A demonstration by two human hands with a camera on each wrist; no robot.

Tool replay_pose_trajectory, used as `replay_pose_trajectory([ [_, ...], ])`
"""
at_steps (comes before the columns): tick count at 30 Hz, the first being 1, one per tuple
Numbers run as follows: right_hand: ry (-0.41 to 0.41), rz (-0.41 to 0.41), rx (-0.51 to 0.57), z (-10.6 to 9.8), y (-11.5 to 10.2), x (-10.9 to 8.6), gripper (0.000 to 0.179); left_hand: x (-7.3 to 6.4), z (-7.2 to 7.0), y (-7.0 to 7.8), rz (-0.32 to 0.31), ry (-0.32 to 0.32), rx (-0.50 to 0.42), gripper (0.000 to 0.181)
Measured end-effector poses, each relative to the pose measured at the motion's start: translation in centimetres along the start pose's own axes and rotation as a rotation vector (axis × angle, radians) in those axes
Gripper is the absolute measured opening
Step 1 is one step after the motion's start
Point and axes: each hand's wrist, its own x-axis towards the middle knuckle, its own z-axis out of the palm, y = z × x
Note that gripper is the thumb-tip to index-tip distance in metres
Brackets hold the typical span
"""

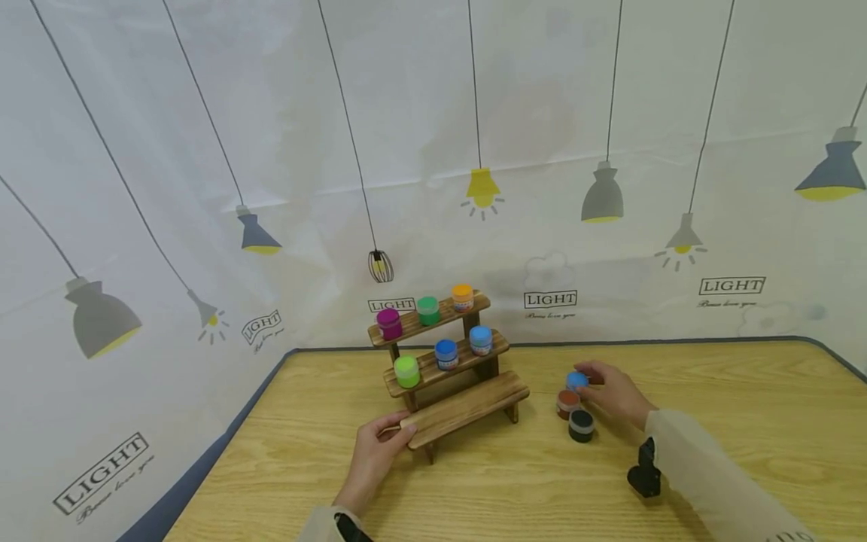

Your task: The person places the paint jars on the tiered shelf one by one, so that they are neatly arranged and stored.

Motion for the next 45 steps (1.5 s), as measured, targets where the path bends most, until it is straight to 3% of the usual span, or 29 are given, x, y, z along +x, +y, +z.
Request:
replay_pose_trajectory([
  [6,-0.017,-0.001,0.042,0.3,-0.3,0.1,0.043,0.0,0.0,0.0,-0.002,-0.002,-0.012,0.037],
  [15,-0.017,-0.01,0.023,0.3,-0.5,-0.1,0.042,0.0,0.0,0.0,-0.005,-0.002,-0.007,0.037],
  [25,-0.027,-0.027,-0.013,-0.5,0.8,-0.2,0.043,0.0,0.1,-0.1,-0.004,0.004,0.0,0.037],
  [38,-0.023,-0.011,-0.006,-1.6,1.1,-1.6,0.045,0.0,0.1,-0.1,-0.016,0.006,0.002,0.037],
  [45,-0.017,-0.013,-0.004,-2.0,1.5,-2.2,0.037,0.0,0.0,-0.1,-0.015,0.005,0.005,0.037],
])
